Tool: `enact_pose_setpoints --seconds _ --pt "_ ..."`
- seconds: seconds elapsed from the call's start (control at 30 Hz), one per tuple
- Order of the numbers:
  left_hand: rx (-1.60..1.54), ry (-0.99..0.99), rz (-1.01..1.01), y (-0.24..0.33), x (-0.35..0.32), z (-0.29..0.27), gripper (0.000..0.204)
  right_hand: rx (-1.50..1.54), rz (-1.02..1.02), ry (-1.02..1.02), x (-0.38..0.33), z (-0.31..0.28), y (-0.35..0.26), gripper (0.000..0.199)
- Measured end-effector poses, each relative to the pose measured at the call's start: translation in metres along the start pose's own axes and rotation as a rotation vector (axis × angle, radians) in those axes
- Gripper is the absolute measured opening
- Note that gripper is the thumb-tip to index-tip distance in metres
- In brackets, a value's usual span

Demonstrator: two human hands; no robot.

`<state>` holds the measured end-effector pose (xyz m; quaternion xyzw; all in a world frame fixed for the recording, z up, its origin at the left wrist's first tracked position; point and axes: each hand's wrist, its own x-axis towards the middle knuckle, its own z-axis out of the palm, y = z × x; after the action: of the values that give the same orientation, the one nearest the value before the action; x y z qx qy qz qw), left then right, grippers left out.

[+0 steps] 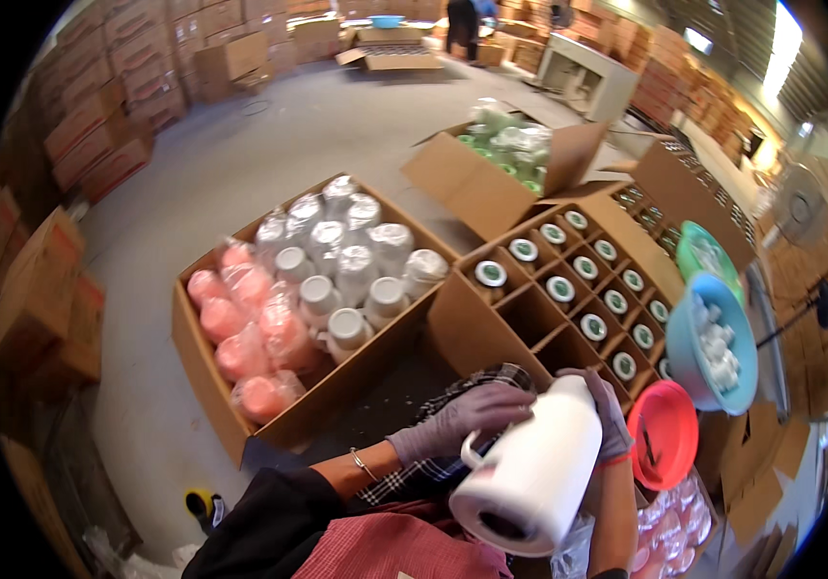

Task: The person assembles white cylindrical containers by inserting green circular inserts into the openings, then placing lids on top. They handle the containers one at a time, inspecting the interior and exterior before sealing them.

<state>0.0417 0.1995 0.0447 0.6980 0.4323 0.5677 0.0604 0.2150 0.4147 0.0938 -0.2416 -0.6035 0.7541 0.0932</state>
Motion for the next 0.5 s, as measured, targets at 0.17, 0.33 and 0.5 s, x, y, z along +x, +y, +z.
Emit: enact_pose_setpoints --seconds 0.17,0.33,0.5 --pt "0.480 -0.360 0.151 -0.001 -0.064 -0.036 0.051 -0.365 -0.164 -0.164 -0.012 0.034 0.008 0.034" --pt "0.674 0.282 -0.419 -0.109 -0.086 -0.140 0.029 -0.595 -0.220 -0.259 -0.019 0.048 0.005 0.038" --pt "1.248 -0.216 -1.373 -0.250 -0.145 -0.215 0.038 -0.592 -0.142 -0.279 -0.008 0.048 -0.003 0.039"
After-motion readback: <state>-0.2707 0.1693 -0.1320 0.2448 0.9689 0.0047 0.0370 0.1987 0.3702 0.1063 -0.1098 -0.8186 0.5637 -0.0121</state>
